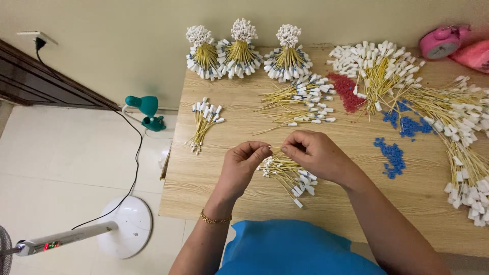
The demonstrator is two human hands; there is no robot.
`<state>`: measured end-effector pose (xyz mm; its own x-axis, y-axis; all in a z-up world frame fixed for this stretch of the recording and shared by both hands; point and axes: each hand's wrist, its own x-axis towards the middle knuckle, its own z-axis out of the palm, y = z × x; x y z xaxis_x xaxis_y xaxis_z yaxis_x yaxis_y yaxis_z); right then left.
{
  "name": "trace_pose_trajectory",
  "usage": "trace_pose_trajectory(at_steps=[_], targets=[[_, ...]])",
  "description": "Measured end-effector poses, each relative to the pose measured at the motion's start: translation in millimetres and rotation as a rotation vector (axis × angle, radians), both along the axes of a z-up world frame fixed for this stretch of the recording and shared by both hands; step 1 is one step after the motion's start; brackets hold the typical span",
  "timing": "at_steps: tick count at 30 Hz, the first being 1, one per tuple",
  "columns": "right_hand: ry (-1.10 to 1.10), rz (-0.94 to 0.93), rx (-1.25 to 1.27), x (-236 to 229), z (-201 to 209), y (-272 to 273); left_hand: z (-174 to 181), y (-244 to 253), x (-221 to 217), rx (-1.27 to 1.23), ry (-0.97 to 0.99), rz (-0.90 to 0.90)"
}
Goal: Manually attach white plastic connectors to the ends of thin yellow wires to assemble electrical components.
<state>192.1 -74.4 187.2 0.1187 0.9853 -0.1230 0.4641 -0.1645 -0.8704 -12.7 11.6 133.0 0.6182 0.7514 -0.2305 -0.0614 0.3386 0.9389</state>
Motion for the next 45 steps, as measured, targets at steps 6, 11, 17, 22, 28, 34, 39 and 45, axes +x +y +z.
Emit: trace_pose_trajectory(at_steps=[6, 11, 17, 22, 28, 34, 39, 45], targets=[[0.077, -0.019, -0.015, -1.1, -7.2, -1.0, -2.1, -3.2, 4.2, 0.020, 0.008, 0.018], [0.197, -0.020, -0.008, -2.7, -15.4, -0.3, -4.4, -6.6, 6.9, 0.036, 0.002, 0.049], [0.263, -0.087, 0.034, -6.7, -18.7, 1.9, -23.5, -12.8, 13.7, 0.035, -0.084, 0.106], [0.222, -0.129, 0.022, -8.1, -23.1, 2.3, -27.6, -16.6, 15.1, 0.026, -0.148, 0.119], [0.259, -0.132, 0.006, -8.6, -22.5, 1.7, -9.0, -17.7, 16.0, 0.051, -0.073, 0.152], [0.169, -0.124, -0.054, -12.9, -19.0, 2.0, -23.2, -19.2, 12.2, 0.054, -0.073, 0.145], [0.113, -0.100, 0.057, -20.1, -32.9, 3.2, -66.6, -32.4, 14.7, -0.057, -0.156, 0.239], [0.013, -0.108, -0.219, -22.5, -108.4, -9.9, -118.8, -49.6, -0.6, -0.225, 0.061, 0.333]])
